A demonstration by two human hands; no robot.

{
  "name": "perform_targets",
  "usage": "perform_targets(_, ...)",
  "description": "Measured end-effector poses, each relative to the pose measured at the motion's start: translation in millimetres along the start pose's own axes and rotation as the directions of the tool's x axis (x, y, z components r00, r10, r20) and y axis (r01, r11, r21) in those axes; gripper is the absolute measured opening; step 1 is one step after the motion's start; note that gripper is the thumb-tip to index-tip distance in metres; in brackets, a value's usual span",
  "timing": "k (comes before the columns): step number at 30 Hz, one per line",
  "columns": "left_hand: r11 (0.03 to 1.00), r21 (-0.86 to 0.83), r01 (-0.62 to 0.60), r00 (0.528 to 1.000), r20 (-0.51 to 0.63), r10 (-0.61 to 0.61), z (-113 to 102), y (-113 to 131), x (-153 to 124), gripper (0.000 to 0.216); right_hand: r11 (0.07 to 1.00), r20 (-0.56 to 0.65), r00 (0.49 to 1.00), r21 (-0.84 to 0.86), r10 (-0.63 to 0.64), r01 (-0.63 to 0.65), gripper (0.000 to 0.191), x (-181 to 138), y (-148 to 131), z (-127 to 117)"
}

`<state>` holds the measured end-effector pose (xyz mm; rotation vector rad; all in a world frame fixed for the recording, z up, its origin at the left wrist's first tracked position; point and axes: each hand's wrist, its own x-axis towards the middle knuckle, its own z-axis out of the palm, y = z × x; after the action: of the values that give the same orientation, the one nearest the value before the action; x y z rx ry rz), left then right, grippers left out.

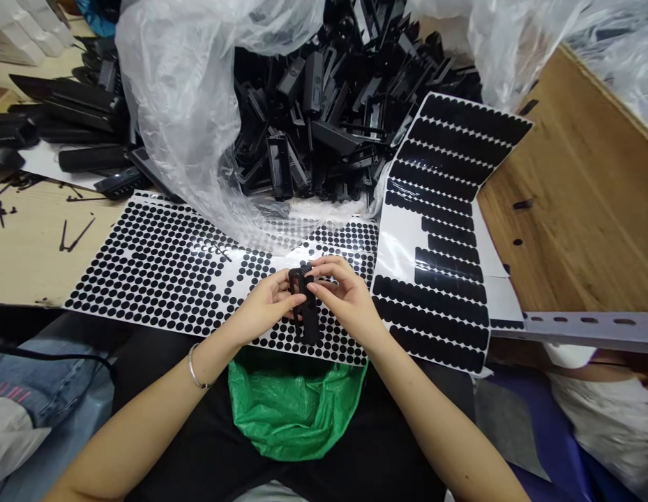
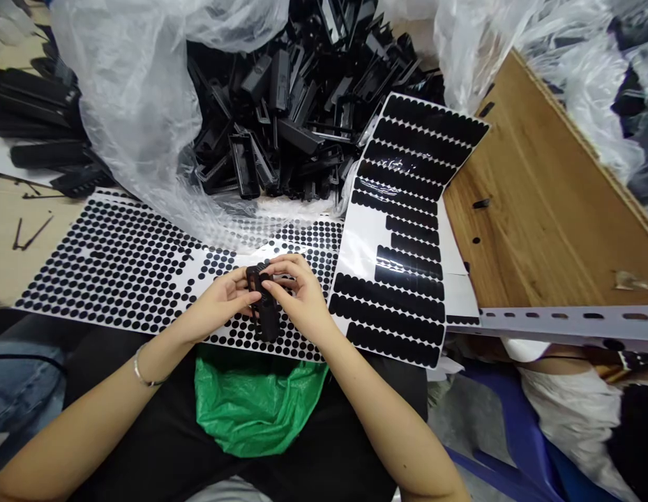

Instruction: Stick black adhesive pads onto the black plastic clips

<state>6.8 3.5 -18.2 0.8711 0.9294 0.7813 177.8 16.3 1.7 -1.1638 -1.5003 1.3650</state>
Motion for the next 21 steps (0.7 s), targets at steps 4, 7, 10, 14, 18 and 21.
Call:
perform_targets(4,1.000,-0.001,0.004,1.000,-0.001,-0.004,0.1,-0.1,0.0,0.036,1.000,-0.006,1.000,0.005,-0.010,0.010,0.009,0.0,0.5,0.3)
perform_targets(7,1.000,-0.006,0.002,1.000,0.000,-0.002,0.1,0.0,0.0,0.036,1.000,-0.008,1.000,-0.003,-0.013,0.013,0.010,0.1,0.6,0.3)
perform_targets(10,1.000,-0.009,-0.002,1.000,-0.001,0.002,-0.3,-0.4,-0.2,0.036,1.000,-0.007,1.000,-0.011,-0.016,0.016,0.011,0.1,0.8,0.4)
perform_targets(14,1.000,-0.007,-0.007,1.000,0.001,0.007,-1.1,-1.3,-0.2,0.036,1.000,-0.008,1.000,0.000,-0.009,0.009,0.010,-0.2,1.1,0.4)
perform_targets(18,1.000,0.004,-0.018,1.000,0.008,0.018,-1.7,-2.4,0.0,0.035,1.000,-0.009,1.000,0.002,-0.002,0.002,0.008,-0.6,1.6,0.2)
perform_targets(21,1.000,0.012,-0.019,1.000,0.015,0.019,-2.0,-2.6,-0.1,0.035,1.000,-0.010,1.000,0.001,-0.005,0.005,0.006,-1.0,1.4,0.0)
